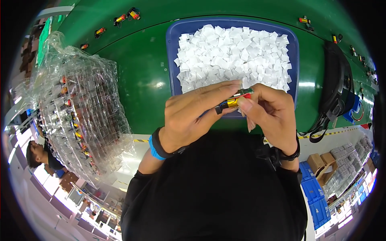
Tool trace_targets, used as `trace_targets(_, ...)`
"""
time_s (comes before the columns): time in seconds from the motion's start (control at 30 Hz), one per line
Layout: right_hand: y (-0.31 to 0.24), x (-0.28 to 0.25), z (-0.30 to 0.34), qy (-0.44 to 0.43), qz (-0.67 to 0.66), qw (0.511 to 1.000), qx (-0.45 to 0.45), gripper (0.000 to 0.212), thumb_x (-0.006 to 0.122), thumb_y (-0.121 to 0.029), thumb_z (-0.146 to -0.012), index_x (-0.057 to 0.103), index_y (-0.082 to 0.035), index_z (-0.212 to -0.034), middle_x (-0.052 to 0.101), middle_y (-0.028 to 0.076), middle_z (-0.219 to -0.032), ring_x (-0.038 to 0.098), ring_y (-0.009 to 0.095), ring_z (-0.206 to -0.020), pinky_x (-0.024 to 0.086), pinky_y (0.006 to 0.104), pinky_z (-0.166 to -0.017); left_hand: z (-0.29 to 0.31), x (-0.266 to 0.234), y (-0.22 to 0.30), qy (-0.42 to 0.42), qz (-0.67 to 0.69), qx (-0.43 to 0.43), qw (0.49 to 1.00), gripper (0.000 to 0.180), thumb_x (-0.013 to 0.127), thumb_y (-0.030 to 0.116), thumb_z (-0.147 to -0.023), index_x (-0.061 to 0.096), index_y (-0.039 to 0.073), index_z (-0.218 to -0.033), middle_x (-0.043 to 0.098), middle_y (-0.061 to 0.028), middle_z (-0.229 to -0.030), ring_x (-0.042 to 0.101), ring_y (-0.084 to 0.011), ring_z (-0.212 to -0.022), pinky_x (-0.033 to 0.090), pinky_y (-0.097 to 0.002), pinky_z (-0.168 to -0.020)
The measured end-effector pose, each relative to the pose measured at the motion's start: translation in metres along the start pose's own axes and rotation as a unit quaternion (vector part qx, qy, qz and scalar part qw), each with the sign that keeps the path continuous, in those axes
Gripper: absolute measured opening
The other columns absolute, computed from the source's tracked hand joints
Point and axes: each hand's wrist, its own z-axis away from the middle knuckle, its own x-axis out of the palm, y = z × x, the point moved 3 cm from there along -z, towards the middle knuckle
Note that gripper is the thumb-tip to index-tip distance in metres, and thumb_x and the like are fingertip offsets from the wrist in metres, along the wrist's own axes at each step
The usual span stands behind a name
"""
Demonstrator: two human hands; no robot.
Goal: The person picks up a circuit board and a battery, wraps a white adhesive strip around them by hand, and places the assembly on the table. After repeating this process for several units, the person places the finished assemblies into a plastic tray.
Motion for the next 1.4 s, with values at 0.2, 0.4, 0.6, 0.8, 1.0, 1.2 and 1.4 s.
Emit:
trace_targets(0.2,-0.005,-0.005,0.002,-0.047,0.008,0.999,0.011,0.021,0.064,-0.011,-0.098,0.060,0.003,-0.081,0.058,0.003,-0.067,0.052,0.005,-0.054,0.042,0.0204,-0.048,-0.004,0.000,0.002,0.005,-0.004,0.014,1.000,0.038,0.074,-0.006,-0.074,0.071,-0.001,-0.111,0.074,-0.0142,-0.107,0.074,-0.0266,-0.091,0.061,-0.0283,-0.071)
trace_targets(0.4,-0.008,0.006,-0.003,-0.009,-0.017,1.000,0.013,0.020,0.071,-0.013,-0.093,0.064,0.001,-0.081,0.056,0.001,-0.061,0.050,0.004,-0.050,0.038,0.0214,-0.046,-0.002,0.009,-0.005,0.036,0.205,-0.095,0.974,0.029,0.067,-0.002,-0.089,0.065,-0.002,-0.118,0.074,-0.0128,-0.097,0.072,-0.0173,-0.081,0.059,-0.0253,-0.063)
trace_targets(0.6,-0.013,0.005,-0.002,0.019,0.156,0.981,-0.110,0.007,0.072,-0.002,-0.088,0.067,0.000,-0.093,0.061,0.005,-0.070,0.055,0.007,-0.056,0.044,0.0224,-0.055,-0.003,0.006,-0.021,0.045,0.384,-0.256,0.886,0.027,0.061,0.008,-0.098,0.058,-0.003,-0.123,0.069,-0.0111,-0.093,0.067,-0.0132,-0.073,0.055,-0.0260,-0.057)
trace_targets(0.8,-0.019,0.006,0.000,0.082,0.169,0.950,-0.249,0.026,0.077,0.004,-0.079,0.070,0.002,-0.104,0.068,0.008,-0.079,0.062,0.011,-0.062,0.047,0.0222,-0.056,-0.001,0.005,-0.022,-0.023,0.461,-0.316,0.829,0.028,0.059,0.014,-0.101,0.057,-0.003,-0.123,0.063,-0.0084,-0.087,0.063,-0.0117,-0.068,0.052,-0.0258,-0.054)
trace_targets(1.0,-0.014,0.004,0.004,0.102,0.246,0.912,-0.312,0.046,0.074,0.010,-0.078,0.065,0.005,-0.123,0.071,0.012,-0.091,0.066,0.012,-0.072,0.051,0.0230,-0.064,-0.002,0.011,-0.023,0.026,0.476,-0.314,0.821,0.027,0.060,0.013,-0.101,0.058,-0.003,-0.122,0.065,-0.0091,-0.088,0.063,-0.0125,-0.068,0.053,-0.0263,-0.056)
trace_targets(1.2,-0.007,0.007,-0.004,0.040,0.148,0.954,-0.258,0.054,0.071,0.011,-0.079,0.062,0.003,-0.131,0.072,0.014,-0.097,0.067,0.014,-0.075,0.053,0.0241,-0.067,-0.006,0.015,-0.021,0.085,0.399,-0.250,0.878,0.027,0.060,0.013,-0.100,0.059,-0.004,-0.121,0.068,-0.0127,-0.097,0.065,-0.0147,-0.068,0.054,-0.0282,-0.058)
trace_targets(1.4,-0.021,0.014,-0.006,0.033,0.145,0.974,-0.169,0.056,0.072,0.012,-0.077,0.063,0.001,-0.131,0.071,0.013,-0.100,0.068,0.015,-0.075,0.054,0.0254,-0.069,-0.006,0.004,-0.032,0.025,0.448,-0.350,0.822,0.028,0.059,0.014,-0.101,0.058,-0.005,-0.122,0.069,-0.0157,-0.101,0.069,-0.0181,-0.069,0.055,-0.0277,-0.054)
